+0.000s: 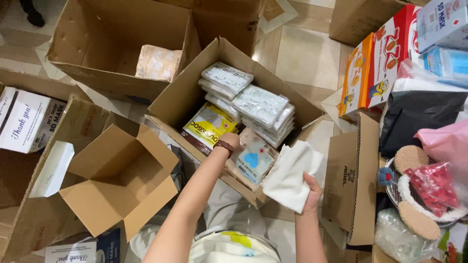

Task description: Sorting and packing face masks and other packaged health items into cardboard boxes.

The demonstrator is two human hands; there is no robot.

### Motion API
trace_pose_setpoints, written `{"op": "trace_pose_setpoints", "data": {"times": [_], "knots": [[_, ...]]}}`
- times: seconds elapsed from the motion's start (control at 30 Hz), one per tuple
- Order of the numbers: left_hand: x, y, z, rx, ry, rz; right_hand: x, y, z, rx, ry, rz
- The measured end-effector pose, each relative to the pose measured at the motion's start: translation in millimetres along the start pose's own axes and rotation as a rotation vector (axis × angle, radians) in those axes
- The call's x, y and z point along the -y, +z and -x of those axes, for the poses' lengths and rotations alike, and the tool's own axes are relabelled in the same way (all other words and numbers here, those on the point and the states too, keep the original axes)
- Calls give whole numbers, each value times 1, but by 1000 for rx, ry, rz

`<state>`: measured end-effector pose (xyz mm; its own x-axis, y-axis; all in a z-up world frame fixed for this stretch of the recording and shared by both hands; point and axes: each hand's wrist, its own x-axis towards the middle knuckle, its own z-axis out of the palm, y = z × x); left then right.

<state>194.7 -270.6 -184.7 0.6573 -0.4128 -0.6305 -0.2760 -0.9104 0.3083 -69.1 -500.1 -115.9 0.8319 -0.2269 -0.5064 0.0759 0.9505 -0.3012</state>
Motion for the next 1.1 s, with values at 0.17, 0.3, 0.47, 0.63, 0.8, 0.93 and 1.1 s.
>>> {"op": "trace_pose_setpoints", "data": {"times": [0.17, 0.3, 0.47, 0.63, 0.8, 0.93, 1.1], "knots": [[3, 0, 10, -49, 51, -76, 7, 4, 2, 0, 89, 1], [-27, -28, 40, -56, 180, -91, 16, 9, 10, -18, 88, 52], [-53, -74, 127, -119, 478, 127, 27, 55, 36, -80, -79, 129], [-37, -93, 224, -417, 767, 385, 1, 108, 71, -34, -295, 200], [13, 13, 234, -224, 766, 1707, -106, 206, 142, 544, -1053, 1376], [33, 64, 264, -277, 845, 2086, -172, 213, 168, 833, -1083, 1882], [52, 76, 302, -242, 848, 2600, -219, 187, 180, 1174, -1294, 1940]]}}
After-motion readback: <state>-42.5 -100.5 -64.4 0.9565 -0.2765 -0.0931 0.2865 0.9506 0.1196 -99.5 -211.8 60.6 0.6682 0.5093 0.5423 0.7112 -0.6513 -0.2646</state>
